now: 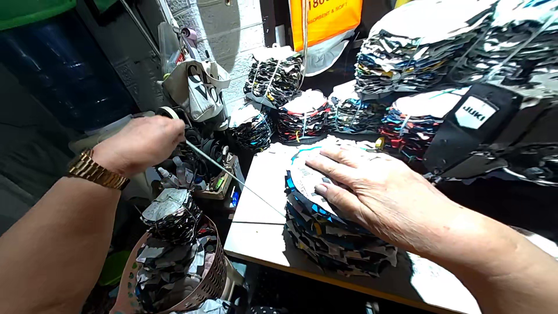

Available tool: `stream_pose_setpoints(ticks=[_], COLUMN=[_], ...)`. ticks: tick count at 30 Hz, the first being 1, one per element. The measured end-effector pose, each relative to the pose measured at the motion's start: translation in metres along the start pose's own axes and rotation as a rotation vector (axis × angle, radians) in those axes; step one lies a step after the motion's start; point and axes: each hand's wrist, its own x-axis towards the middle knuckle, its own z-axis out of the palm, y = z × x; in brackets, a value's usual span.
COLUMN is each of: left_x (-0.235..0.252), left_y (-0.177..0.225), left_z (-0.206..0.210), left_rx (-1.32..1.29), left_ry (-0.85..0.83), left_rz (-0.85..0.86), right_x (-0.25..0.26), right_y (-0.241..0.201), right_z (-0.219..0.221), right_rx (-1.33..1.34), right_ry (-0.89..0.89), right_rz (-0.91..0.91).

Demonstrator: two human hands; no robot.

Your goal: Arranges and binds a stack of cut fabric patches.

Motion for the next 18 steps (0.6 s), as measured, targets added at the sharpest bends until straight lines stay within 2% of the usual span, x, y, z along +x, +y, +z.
stream_pose_setpoints(ticks=[4, 8, 11, 14, 18], left_x=[0.011, 0.027, 0.046, 0.066, 0.078], left_y=[0.014, 0.059, 0.101, 0.142, 0.179], left_z=[-0.024, -0.050, -0.064, -0.062, -0.050], left_rx=[-0.081, -0.113, -0.203, -0.398, -0.726], left_ry=[0.330, 0.614, 0.737, 0.868, 0.874], left_rz=[0.078, 0.194, 0.276, 0.441, 0.688], right_x=[0.000, 0.000, 0.000, -0.001, -0.002], right_y=[-0.001, -0.002, -0.001, -0.003, -0.006], right_z=[0.001, 0.001, 0.001, 0.000, -0.003], right_rx=[-0.021, -0.017, -0.021, -0.019, 0.017], right_ry=[-0.002, -0.006, 0.001, 0.022, 0.028], right_rz=[0.006, 0.016, 0.003, 0.007, 0.057])
